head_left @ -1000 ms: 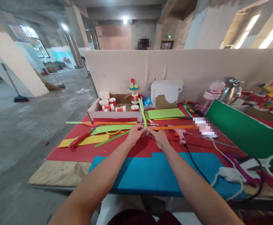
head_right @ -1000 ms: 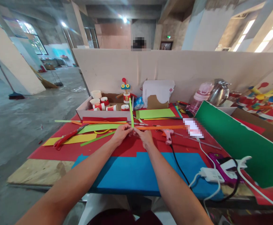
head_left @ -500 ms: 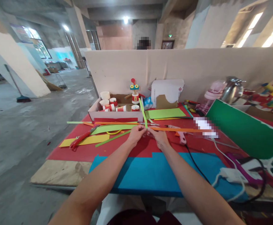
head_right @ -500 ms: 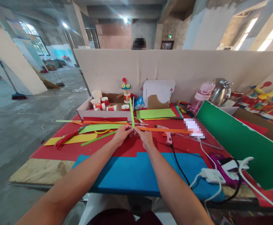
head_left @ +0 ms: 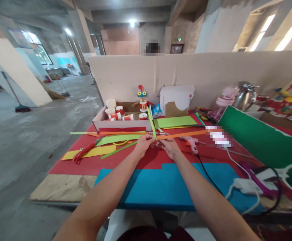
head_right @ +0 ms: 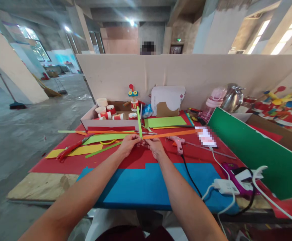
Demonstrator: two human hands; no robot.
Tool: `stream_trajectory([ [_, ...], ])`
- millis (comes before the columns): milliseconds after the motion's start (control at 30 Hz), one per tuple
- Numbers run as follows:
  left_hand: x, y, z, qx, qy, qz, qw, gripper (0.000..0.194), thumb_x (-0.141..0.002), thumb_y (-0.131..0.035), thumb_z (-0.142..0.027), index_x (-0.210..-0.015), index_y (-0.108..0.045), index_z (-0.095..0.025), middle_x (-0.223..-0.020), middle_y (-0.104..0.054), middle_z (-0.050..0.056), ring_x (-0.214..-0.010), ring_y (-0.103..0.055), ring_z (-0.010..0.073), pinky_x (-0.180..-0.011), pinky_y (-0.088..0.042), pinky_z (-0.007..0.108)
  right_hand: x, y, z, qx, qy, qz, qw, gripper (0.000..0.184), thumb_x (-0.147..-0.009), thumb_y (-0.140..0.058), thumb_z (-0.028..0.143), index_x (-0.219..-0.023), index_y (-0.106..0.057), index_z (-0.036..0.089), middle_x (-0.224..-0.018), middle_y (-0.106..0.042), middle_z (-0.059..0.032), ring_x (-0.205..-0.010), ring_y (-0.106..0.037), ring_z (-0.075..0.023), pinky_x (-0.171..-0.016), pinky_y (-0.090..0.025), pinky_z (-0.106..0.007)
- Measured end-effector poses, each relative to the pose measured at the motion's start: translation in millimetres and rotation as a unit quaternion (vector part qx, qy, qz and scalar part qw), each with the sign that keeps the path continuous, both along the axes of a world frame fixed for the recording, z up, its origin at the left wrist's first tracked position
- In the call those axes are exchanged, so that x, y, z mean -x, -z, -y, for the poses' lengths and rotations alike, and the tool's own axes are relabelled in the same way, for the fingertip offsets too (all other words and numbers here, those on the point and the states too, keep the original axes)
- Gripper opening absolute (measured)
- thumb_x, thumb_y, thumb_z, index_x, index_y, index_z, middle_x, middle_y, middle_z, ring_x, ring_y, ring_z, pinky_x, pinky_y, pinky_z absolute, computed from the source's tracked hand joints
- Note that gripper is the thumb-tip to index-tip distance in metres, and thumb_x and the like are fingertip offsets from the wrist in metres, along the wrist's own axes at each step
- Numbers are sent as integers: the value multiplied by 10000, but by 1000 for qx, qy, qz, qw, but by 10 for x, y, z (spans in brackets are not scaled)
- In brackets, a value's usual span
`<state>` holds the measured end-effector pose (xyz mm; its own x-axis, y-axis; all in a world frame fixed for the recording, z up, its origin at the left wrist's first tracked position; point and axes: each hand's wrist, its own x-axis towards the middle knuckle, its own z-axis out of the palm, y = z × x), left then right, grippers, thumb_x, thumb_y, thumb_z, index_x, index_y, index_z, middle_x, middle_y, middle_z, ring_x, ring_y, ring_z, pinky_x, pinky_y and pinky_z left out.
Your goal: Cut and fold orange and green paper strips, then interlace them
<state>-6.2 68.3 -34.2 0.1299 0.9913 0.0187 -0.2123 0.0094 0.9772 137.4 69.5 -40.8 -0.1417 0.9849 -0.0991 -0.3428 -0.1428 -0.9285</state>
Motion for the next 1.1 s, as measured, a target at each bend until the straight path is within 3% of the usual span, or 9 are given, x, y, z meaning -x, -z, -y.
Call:
stream_trajectory([
  [333,-13,22,-12,20,-2,8,1000,214,-642,-772,-268,-618,-609,-131,-511,-590,-10,-452,-487,78,-487,-381,217,11,-33,34,-15,-6,-8,1000,350,-489,-881,361,-720,-690,181,-621,-672,11,-590,-625,-130,-673,-558,-284],
  [700,-12,-8,1,45,-13,11,999,191,-632,-772,-223,-624,-607,-127,-508,-593,-12,-432,-486,67,-470,-380,205,20,52,-29,-9,11,13,1000,248,-588,-844,326,-657,-661,174,-599,-672,-18,-579,-639,-144,-683,-578,-321],
  [1100,-21,-31,15,58,-21,10,998,169,-632,-748,-204,-595,-595,-141,-486,-585,-15,-416,-468,68,-451,-362,205,47,20,-8,-5,16,26,1000,322,-489,-880,378,-613,-664,173,-562,-655,3,-527,-595,-110,-609,-551,-261],
])
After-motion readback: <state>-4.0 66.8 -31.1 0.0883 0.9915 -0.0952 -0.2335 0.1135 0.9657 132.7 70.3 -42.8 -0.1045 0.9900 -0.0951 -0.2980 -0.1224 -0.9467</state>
